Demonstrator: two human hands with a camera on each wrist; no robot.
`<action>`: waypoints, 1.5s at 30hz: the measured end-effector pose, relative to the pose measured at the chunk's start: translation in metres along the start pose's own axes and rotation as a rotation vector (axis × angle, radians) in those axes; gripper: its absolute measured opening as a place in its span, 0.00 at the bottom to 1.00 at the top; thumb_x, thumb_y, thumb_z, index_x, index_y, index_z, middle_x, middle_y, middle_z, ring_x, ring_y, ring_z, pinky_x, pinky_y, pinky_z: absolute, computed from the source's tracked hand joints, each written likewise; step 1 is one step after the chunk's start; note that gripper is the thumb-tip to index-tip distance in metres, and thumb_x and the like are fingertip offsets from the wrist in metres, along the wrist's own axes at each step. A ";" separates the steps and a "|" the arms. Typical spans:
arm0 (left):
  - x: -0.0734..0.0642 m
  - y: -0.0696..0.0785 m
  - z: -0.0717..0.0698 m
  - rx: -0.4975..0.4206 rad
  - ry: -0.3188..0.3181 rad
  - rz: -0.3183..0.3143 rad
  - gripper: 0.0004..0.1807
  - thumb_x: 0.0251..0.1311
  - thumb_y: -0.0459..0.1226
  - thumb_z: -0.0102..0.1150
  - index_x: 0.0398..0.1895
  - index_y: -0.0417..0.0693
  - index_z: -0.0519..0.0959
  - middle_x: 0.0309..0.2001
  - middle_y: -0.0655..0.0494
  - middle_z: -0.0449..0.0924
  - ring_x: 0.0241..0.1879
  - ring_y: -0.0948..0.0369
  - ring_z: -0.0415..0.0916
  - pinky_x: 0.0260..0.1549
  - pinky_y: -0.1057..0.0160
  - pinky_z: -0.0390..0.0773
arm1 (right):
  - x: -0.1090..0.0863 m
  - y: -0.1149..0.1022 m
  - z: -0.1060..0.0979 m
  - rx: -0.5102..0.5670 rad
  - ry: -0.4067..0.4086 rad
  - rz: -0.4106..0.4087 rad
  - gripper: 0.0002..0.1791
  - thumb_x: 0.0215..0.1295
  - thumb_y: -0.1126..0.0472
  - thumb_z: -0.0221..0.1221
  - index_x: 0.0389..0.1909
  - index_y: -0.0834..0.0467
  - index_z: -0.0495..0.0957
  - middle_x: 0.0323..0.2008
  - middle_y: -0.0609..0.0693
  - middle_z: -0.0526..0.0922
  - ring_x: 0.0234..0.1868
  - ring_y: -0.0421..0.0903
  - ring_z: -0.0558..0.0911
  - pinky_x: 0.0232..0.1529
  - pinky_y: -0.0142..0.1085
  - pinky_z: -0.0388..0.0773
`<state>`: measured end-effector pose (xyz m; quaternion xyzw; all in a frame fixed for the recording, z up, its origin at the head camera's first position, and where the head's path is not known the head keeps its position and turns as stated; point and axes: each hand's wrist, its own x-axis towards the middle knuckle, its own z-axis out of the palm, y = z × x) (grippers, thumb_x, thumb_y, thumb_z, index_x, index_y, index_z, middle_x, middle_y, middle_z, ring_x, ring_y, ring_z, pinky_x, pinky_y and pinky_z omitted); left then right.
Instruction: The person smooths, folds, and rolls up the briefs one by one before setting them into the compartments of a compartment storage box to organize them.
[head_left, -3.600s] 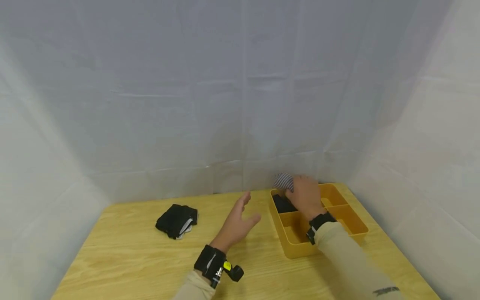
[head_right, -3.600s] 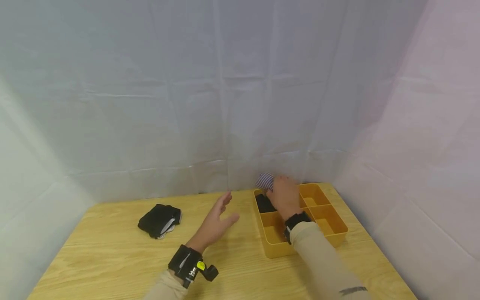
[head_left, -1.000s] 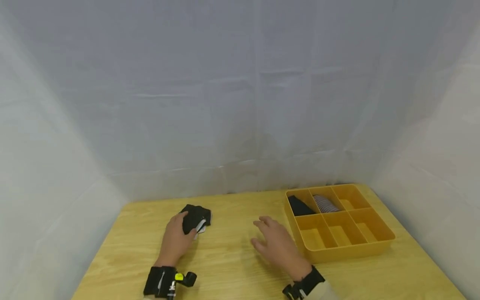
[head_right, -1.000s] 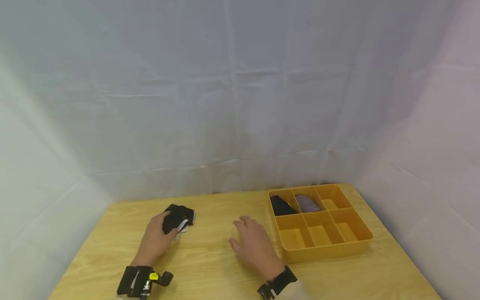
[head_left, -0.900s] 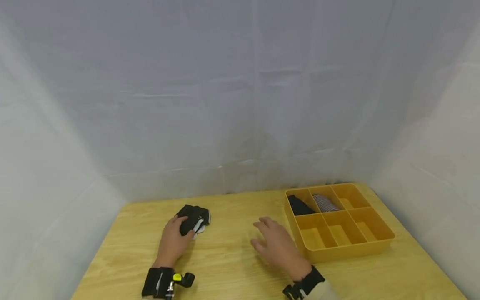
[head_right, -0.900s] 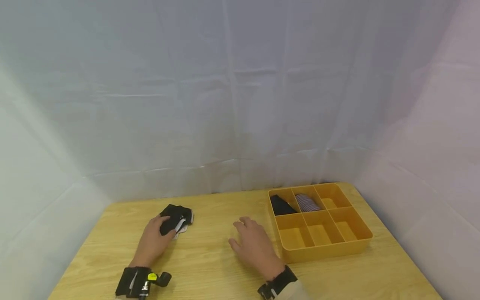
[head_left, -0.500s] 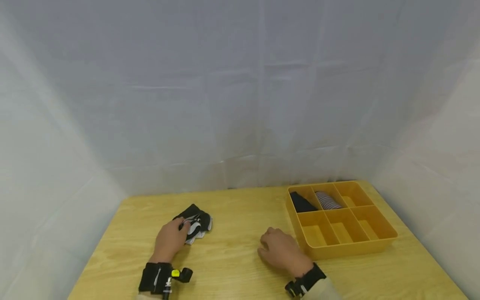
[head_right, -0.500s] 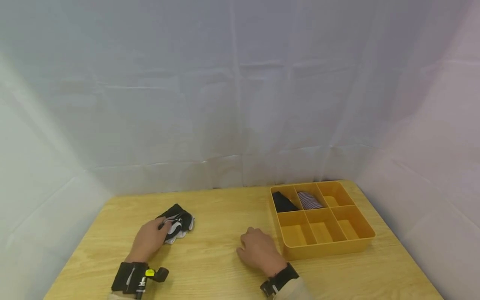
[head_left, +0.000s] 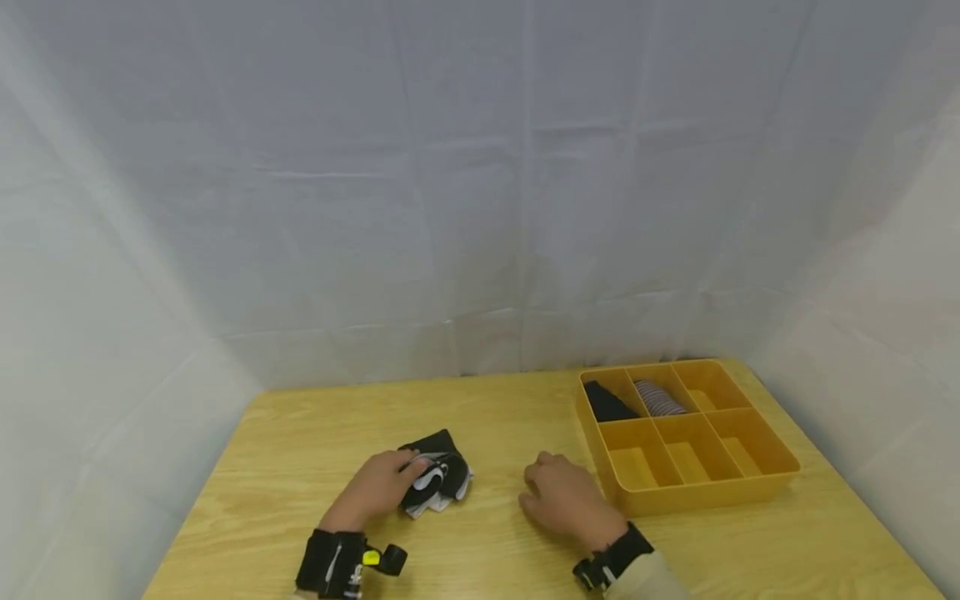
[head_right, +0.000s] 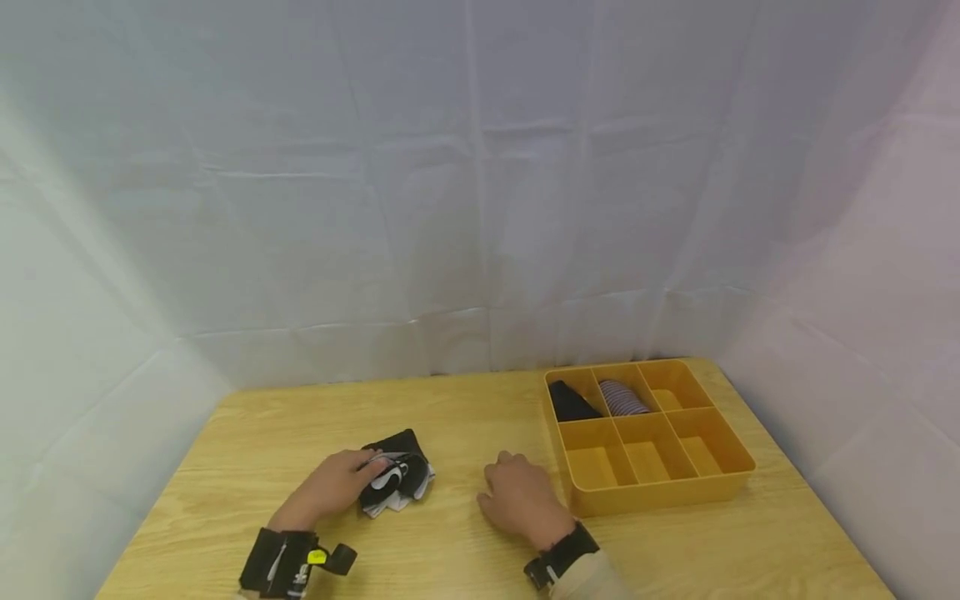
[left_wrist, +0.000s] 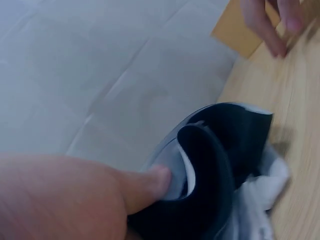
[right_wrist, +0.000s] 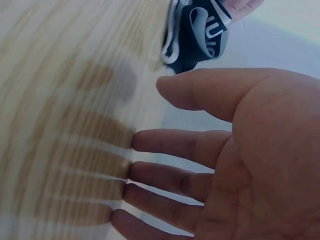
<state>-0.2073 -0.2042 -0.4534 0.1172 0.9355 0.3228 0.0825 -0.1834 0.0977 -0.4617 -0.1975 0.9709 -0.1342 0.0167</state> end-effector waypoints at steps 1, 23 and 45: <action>-0.001 0.003 0.001 -0.013 -0.033 0.011 0.22 0.79 0.44 0.50 0.63 0.36 0.80 0.63 0.40 0.79 0.66 0.38 0.72 0.64 0.38 0.70 | 0.000 -0.001 -0.001 -0.007 -0.003 -0.003 0.11 0.65 0.51 0.67 0.36 0.56 0.82 0.32 0.47 0.74 0.33 0.46 0.73 0.30 0.42 0.72; -0.005 0.032 0.010 -0.122 -0.331 0.206 0.26 0.79 0.48 0.49 0.67 0.38 0.77 0.68 0.43 0.76 0.70 0.39 0.68 0.67 0.36 0.65 | 0.005 -0.024 -0.003 0.184 -0.046 -0.202 0.05 0.68 0.57 0.64 0.42 0.51 0.83 0.35 0.39 0.79 0.33 0.34 0.74 0.37 0.32 0.75; -0.013 0.074 0.045 0.142 -0.037 0.180 0.04 0.57 0.33 0.67 0.27 0.50 0.81 0.26 0.60 0.78 0.25 0.63 0.72 0.25 0.61 0.73 | 0.005 -0.029 0.017 0.193 -0.014 -0.180 0.05 0.71 0.61 0.61 0.40 0.47 0.78 0.32 0.38 0.74 0.30 0.35 0.73 0.33 0.32 0.73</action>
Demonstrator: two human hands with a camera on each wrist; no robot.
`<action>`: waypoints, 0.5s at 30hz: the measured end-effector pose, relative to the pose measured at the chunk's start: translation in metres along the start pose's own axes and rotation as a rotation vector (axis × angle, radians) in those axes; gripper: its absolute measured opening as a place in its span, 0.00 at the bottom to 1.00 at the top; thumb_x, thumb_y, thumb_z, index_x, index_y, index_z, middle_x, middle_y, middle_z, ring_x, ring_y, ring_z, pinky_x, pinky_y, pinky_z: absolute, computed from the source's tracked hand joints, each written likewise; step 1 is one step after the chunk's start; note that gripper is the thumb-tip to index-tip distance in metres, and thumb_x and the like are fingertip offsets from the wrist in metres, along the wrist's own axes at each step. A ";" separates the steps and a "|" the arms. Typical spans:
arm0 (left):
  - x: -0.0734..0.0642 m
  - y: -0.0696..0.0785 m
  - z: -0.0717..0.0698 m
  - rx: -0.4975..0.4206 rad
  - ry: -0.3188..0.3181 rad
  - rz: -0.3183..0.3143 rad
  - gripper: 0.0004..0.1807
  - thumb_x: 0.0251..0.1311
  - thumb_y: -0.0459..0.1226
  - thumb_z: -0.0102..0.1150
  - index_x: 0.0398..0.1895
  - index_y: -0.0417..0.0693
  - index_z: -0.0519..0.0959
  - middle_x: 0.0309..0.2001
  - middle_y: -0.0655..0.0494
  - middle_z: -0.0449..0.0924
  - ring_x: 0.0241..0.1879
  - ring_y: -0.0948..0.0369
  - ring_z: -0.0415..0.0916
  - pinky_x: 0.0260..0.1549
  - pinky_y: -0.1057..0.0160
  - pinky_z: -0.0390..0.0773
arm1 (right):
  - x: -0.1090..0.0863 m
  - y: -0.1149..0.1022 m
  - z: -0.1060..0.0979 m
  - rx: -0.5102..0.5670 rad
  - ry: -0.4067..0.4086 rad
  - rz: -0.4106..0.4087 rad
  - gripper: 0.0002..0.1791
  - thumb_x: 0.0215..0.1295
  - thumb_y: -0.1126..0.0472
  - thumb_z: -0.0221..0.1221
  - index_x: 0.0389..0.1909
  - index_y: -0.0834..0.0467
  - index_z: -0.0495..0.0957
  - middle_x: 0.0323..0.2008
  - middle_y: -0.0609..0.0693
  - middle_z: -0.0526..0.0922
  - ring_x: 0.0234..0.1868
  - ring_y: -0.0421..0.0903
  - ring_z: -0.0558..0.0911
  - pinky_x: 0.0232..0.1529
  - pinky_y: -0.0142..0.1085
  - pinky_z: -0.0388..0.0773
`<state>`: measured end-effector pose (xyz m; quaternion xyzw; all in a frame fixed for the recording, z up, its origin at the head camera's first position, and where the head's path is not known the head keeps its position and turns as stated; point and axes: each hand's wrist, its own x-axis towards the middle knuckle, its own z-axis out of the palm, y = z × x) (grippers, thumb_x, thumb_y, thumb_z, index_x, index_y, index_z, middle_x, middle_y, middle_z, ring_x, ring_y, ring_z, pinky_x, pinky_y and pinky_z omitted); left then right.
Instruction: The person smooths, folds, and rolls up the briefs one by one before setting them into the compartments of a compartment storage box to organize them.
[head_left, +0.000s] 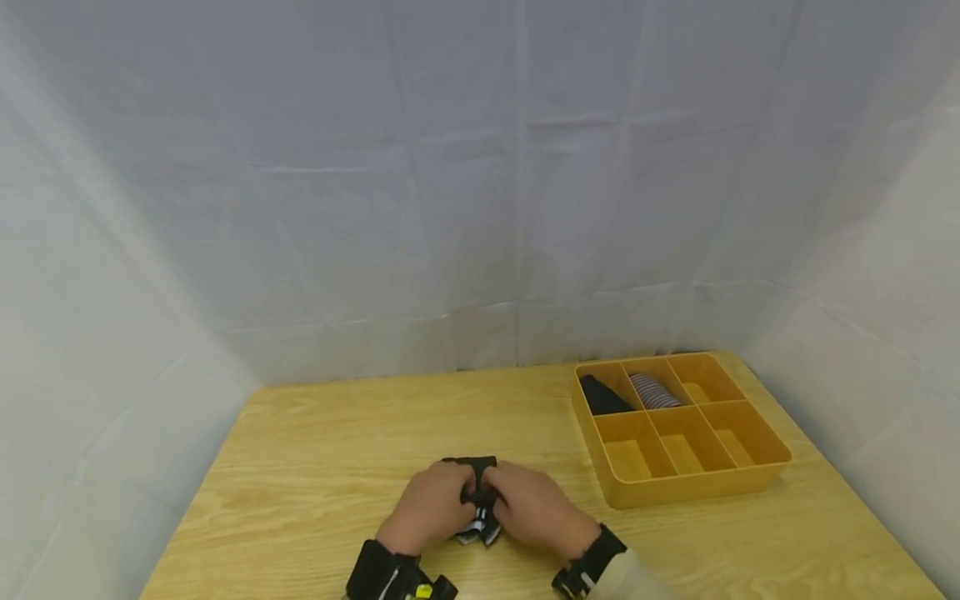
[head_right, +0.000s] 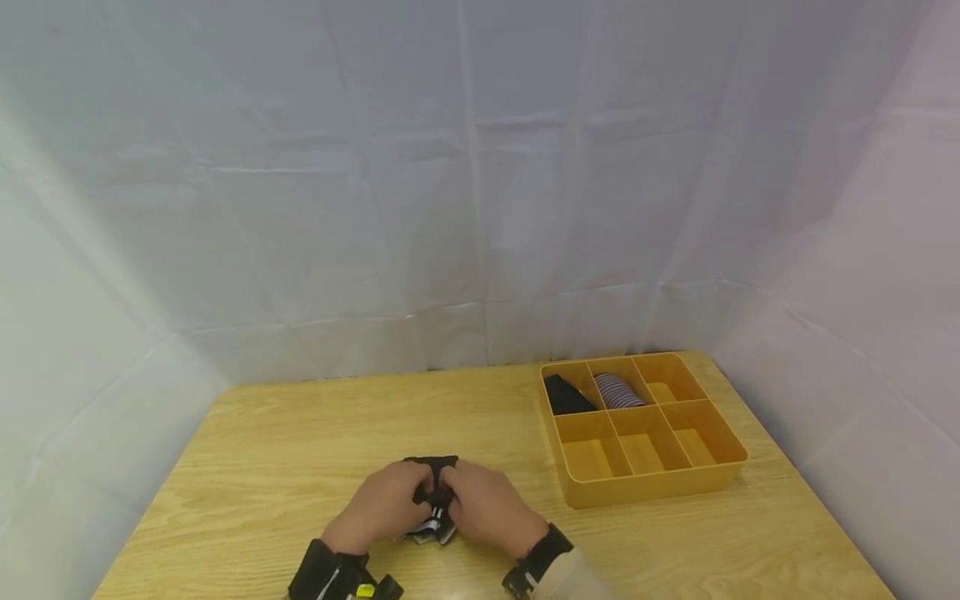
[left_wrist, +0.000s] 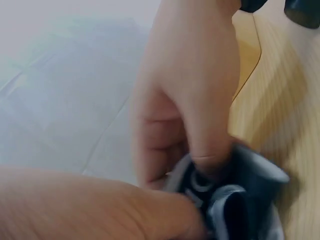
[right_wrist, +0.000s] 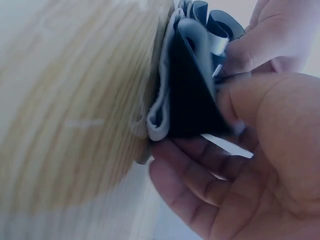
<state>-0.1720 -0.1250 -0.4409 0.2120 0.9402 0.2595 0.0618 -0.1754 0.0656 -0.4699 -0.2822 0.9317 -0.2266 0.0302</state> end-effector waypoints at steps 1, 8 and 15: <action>0.000 0.001 0.001 0.012 0.015 0.010 0.04 0.57 0.32 0.66 0.28 0.49 0.82 0.28 0.59 0.79 0.26 0.63 0.74 0.27 0.60 0.75 | 0.000 0.000 0.001 -0.022 0.016 -0.012 0.05 0.72 0.62 0.60 0.39 0.47 0.78 0.32 0.39 0.75 0.31 0.35 0.73 0.33 0.33 0.74; -0.002 -0.007 0.005 0.092 0.227 0.061 0.03 0.69 0.36 0.63 0.37 0.50 0.85 0.34 0.61 0.77 0.35 0.62 0.72 0.35 0.60 0.76 | -0.002 0.000 0.000 -0.015 0.138 -0.041 0.10 0.75 0.67 0.54 0.34 0.50 0.74 0.31 0.41 0.76 0.31 0.36 0.74 0.32 0.34 0.75; -0.013 -0.012 -0.016 0.035 0.121 -0.034 0.11 0.61 0.31 0.67 0.46 0.48 0.81 0.38 0.58 0.77 0.37 0.62 0.74 0.37 0.57 0.78 | -0.003 -0.004 -0.023 0.176 0.102 -0.022 0.08 0.69 0.66 0.56 0.32 0.49 0.72 0.26 0.41 0.71 0.27 0.37 0.71 0.29 0.31 0.68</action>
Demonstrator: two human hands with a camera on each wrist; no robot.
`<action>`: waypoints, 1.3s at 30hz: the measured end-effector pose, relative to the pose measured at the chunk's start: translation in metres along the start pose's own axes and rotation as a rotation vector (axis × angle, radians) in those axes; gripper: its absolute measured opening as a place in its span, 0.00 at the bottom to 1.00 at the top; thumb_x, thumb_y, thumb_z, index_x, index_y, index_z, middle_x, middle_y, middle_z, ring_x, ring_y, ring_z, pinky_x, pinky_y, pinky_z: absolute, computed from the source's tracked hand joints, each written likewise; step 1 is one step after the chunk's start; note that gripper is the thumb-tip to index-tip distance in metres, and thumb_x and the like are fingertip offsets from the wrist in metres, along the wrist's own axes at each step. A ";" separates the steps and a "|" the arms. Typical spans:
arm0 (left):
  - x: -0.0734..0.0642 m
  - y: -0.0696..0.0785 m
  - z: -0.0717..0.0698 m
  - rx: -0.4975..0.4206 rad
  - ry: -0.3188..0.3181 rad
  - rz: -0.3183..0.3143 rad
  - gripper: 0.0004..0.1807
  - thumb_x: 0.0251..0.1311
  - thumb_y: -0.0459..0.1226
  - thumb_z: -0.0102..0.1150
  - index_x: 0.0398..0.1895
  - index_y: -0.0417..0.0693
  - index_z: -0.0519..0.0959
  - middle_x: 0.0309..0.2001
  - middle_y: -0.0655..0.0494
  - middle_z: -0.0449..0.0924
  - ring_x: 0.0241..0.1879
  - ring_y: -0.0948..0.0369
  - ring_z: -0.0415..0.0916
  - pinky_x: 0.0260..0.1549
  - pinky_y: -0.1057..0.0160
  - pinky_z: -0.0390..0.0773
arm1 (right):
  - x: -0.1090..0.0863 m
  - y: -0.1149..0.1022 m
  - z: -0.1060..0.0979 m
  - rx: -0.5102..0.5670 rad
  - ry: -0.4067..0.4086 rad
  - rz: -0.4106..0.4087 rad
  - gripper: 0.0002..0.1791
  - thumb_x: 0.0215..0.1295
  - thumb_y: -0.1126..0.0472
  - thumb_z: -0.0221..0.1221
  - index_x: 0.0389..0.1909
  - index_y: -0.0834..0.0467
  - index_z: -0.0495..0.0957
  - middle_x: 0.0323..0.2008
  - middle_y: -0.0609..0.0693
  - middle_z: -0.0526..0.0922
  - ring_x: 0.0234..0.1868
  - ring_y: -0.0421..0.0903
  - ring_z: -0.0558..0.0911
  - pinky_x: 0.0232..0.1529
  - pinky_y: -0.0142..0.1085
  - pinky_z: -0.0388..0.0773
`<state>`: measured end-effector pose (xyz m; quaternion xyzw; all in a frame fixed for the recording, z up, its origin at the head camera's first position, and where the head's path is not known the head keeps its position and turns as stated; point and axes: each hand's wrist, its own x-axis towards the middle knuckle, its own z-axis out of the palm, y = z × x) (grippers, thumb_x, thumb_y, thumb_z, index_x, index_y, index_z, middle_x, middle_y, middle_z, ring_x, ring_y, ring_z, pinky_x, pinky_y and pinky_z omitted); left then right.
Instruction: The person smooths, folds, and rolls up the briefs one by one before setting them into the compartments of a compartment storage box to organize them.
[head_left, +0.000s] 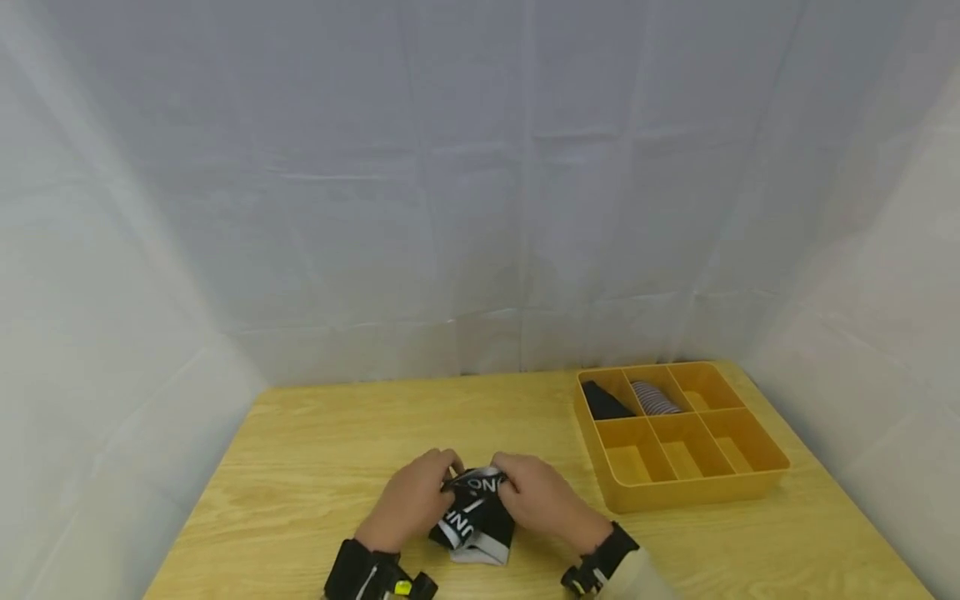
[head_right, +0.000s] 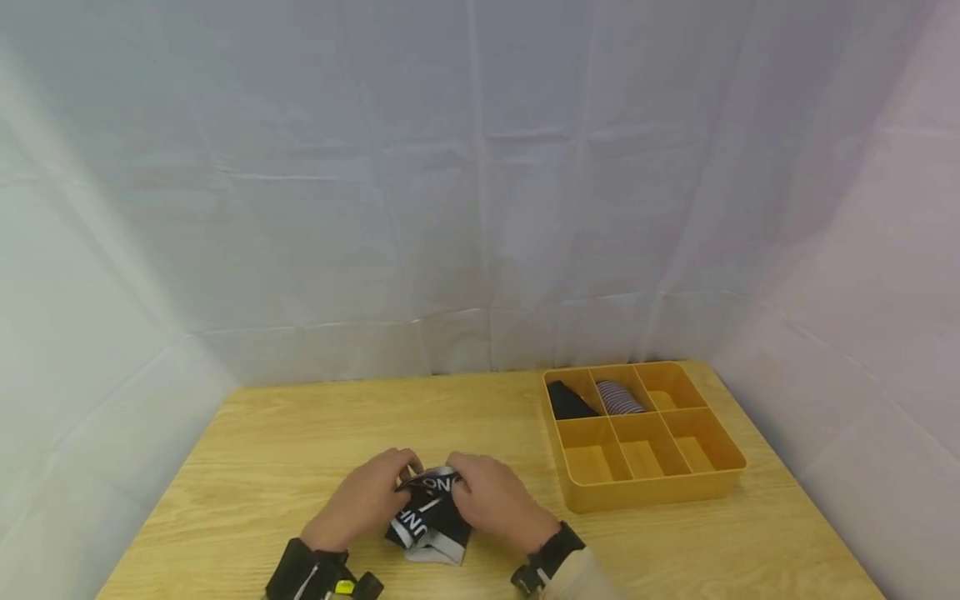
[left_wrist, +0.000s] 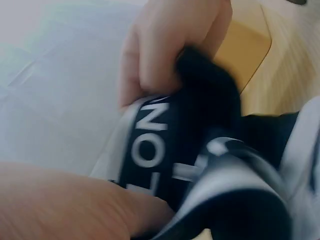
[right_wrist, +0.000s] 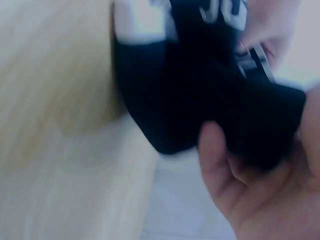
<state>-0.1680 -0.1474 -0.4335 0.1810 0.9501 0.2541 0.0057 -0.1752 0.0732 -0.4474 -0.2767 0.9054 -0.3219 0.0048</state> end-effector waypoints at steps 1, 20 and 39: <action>-0.002 0.000 -0.004 -0.013 -0.017 -0.019 0.12 0.61 0.30 0.67 0.46 0.47 0.80 0.38 0.57 0.77 0.36 0.61 0.74 0.36 0.57 0.78 | -0.002 0.000 -0.004 0.000 -0.037 0.002 0.07 0.68 0.64 0.58 0.33 0.49 0.73 0.26 0.40 0.71 0.27 0.37 0.71 0.29 0.31 0.68; -0.017 -0.036 -0.095 -0.166 -0.479 0.080 0.07 0.63 0.41 0.70 0.37 0.53 0.81 0.31 0.62 0.78 0.29 0.62 0.72 0.31 0.61 0.72 | -0.016 0.004 -0.101 -0.152 -0.263 -0.018 0.05 0.74 0.63 0.61 0.36 0.52 0.81 0.29 0.41 0.77 0.28 0.37 0.74 0.33 0.34 0.72; -0.050 -0.044 -0.157 -0.451 -0.324 0.256 0.04 0.68 0.40 0.65 0.39 0.51 0.85 0.32 0.58 0.82 0.27 0.64 0.72 0.28 0.61 0.75 | -0.051 0.027 -0.169 0.526 -0.323 -0.262 0.03 0.76 0.68 0.58 0.43 0.64 0.79 0.35 0.54 0.84 0.35 0.38 0.80 0.39 0.34 0.81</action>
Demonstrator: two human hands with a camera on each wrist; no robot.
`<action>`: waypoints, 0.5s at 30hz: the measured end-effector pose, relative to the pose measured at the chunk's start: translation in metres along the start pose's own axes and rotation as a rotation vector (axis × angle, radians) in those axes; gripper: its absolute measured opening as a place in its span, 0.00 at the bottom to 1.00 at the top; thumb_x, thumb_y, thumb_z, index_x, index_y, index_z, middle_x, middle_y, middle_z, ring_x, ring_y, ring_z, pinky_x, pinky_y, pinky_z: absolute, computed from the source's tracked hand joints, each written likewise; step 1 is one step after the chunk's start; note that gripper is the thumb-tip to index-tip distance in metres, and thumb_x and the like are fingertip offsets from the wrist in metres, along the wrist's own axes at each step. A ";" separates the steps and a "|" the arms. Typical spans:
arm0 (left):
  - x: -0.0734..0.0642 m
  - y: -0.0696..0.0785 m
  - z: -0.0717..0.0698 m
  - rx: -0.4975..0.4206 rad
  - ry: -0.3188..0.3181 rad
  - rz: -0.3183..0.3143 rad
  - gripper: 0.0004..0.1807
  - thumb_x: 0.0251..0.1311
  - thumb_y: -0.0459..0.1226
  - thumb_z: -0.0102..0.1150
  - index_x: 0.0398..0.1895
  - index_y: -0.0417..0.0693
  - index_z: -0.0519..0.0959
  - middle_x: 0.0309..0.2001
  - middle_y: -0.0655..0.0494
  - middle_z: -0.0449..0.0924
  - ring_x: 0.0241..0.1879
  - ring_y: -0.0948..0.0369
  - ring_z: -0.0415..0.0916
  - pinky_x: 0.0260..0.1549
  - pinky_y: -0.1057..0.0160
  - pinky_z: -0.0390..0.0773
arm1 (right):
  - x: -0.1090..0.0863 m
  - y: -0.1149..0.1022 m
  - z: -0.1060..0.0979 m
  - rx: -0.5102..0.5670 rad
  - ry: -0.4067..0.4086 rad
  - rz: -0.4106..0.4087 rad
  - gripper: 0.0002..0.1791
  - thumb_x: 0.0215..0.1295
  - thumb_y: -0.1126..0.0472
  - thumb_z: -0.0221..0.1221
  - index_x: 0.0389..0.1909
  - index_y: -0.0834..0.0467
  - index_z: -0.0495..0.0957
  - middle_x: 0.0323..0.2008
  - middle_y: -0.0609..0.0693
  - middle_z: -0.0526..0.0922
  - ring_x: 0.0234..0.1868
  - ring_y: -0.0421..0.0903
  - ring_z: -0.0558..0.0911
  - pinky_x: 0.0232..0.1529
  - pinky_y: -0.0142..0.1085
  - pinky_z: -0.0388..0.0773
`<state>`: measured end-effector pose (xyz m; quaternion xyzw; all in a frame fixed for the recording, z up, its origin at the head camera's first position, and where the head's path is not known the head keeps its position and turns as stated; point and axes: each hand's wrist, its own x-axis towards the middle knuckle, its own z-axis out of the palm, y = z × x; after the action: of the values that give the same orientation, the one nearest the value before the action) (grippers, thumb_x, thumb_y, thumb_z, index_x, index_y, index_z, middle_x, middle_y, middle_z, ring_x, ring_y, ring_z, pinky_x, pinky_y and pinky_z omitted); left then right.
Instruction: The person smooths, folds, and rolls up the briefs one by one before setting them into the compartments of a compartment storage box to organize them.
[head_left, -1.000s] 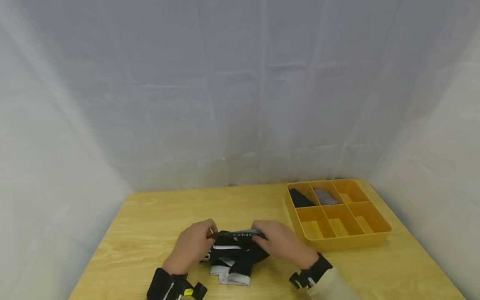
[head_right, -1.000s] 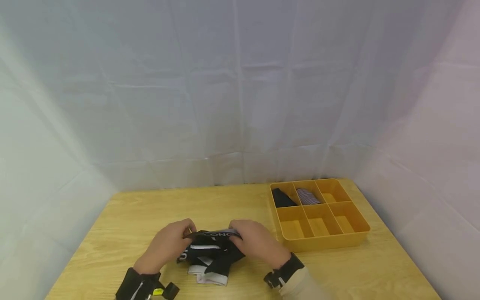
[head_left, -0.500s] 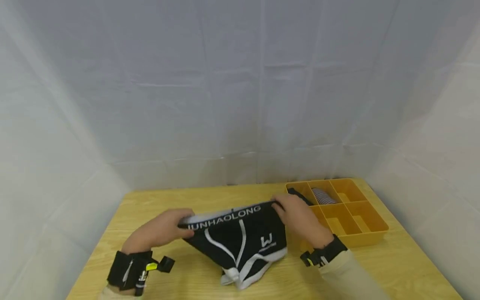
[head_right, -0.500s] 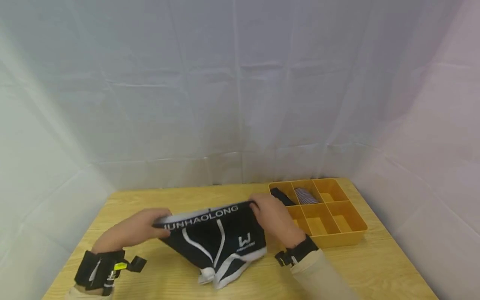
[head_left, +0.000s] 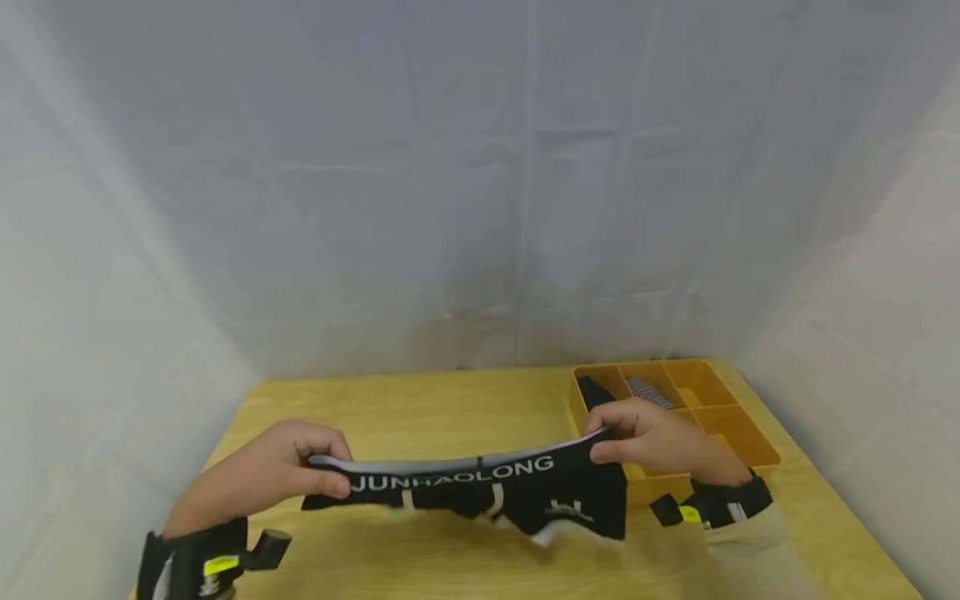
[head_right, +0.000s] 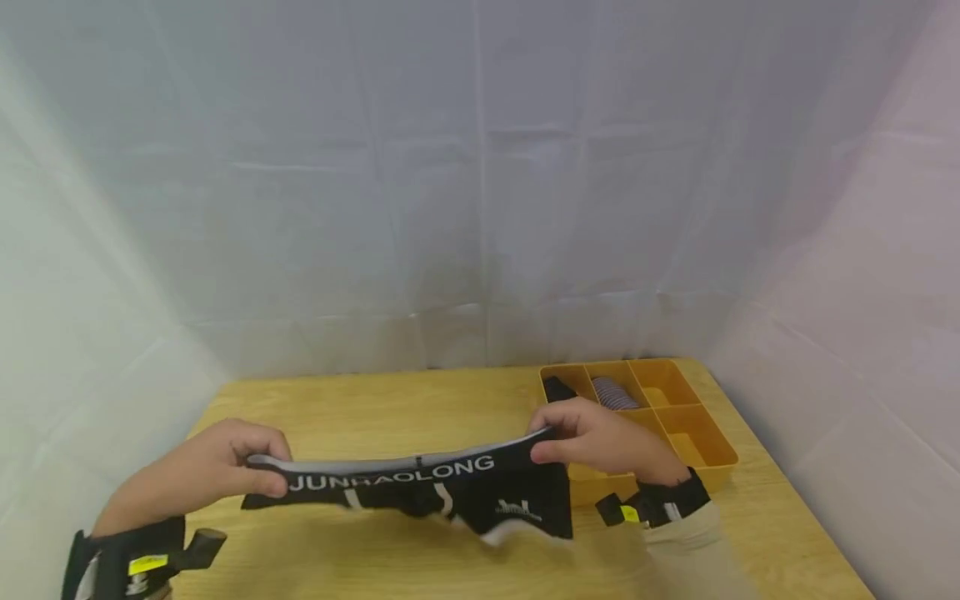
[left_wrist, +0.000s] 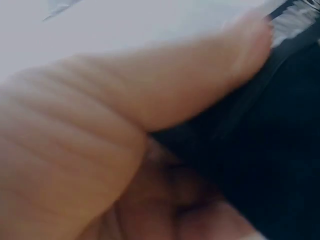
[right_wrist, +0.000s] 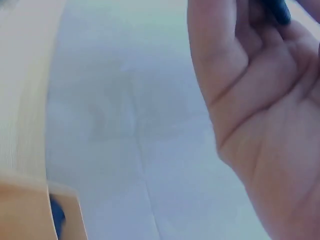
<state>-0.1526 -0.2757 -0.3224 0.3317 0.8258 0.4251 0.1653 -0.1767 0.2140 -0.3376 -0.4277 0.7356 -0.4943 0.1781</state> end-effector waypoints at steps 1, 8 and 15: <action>0.000 0.000 0.000 -0.044 -0.052 0.031 0.03 0.69 0.38 0.64 0.39 0.49 0.84 0.32 0.58 0.82 0.27 0.65 0.72 0.29 0.61 0.75 | -0.001 -0.002 -0.002 0.034 -0.051 0.017 0.04 0.76 0.68 0.57 0.44 0.65 0.79 0.37 0.54 0.84 0.36 0.38 0.82 0.39 0.35 0.82; 0.036 -0.059 0.032 -0.054 -0.172 -0.103 0.08 0.75 0.39 0.58 0.41 0.44 0.82 0.29 0.63 0.76 0.25 0.68 0.67 0.28 0.65 0.72 | 0.022 0.026 0.018 -0.114 -0.078 0.509 0.07 0.74 0.61 0.62 0.35 0.59 0.78 0.26 0.48 0.82 0.17 0.42 0.80 0.22 0.34 0.81; 0.051 -0.095 0.072 0.137 0.089 -0.404 0.22 0.56 0.28 0.72 0.53 0.43 0.76 0.37 0.50 0.76 0.30 0.55 0.71 0.33 0.56 0.71 | 0.046 0.049 0.066 -0.793 0.216 0.570 0.12 0.66 0.63 0.68 0.47 0.61 0.81 0.39 0.53 0.82 0.37 0.51 0.82 0.41 0.46 0.81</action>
<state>-0.1881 -0.2380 -0.4415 0.1510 0.9089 0.3404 0.1876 -0.1804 0.1461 -0.4024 -0.1909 0.9687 -0.1495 0.0527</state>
